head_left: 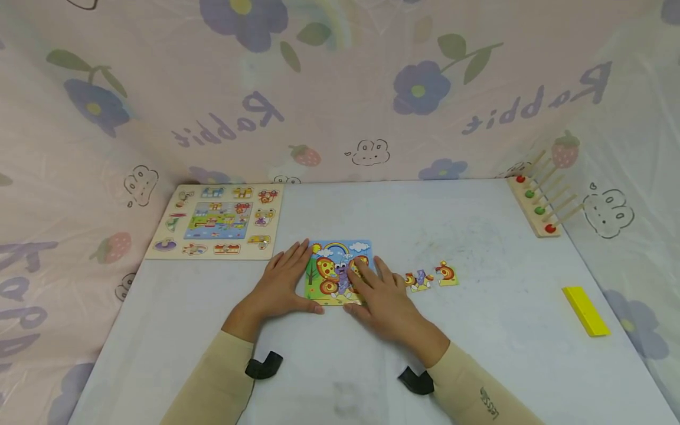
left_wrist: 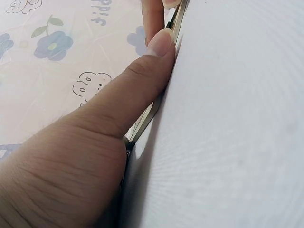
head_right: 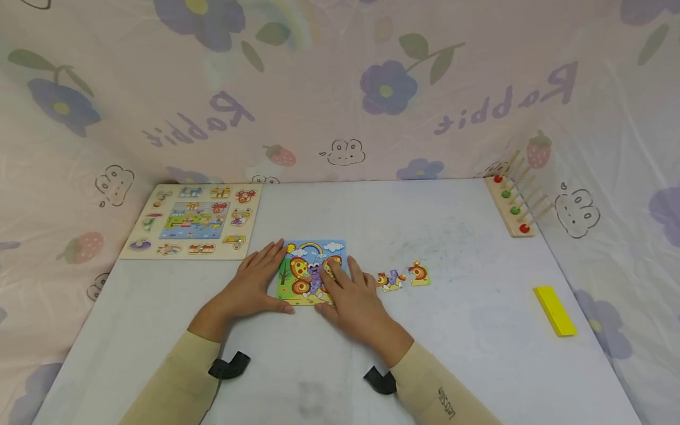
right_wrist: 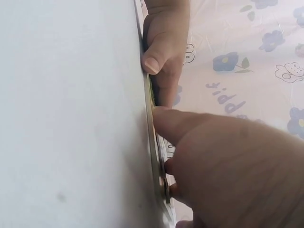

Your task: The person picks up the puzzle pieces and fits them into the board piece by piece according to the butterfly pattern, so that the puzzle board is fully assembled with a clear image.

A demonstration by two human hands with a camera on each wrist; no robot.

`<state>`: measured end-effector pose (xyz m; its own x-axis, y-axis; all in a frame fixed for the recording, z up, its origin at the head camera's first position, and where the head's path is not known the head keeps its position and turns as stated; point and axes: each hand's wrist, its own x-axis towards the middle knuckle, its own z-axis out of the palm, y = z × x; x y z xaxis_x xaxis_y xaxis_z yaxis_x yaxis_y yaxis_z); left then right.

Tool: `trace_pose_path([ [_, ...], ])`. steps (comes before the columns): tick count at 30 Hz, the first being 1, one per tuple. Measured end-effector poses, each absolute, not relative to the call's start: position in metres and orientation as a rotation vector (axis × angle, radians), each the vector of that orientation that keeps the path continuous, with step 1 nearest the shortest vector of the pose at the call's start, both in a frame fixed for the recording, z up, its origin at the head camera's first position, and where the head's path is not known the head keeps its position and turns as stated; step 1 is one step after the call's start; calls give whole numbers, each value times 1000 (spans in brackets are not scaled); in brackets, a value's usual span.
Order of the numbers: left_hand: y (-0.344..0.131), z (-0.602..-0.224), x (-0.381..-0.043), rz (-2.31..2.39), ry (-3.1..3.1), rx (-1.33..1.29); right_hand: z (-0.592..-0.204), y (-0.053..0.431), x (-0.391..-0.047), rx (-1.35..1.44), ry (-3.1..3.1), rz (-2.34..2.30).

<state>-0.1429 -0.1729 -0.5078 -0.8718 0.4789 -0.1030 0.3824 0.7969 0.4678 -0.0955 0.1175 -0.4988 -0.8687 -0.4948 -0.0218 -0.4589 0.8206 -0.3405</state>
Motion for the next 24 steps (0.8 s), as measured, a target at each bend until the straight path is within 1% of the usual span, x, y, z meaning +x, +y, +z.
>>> trace_pose_path([
  [24, -174, -511, -144, 648, 2778, 695, -502, 112, -93, -727, 2925, -552],
])
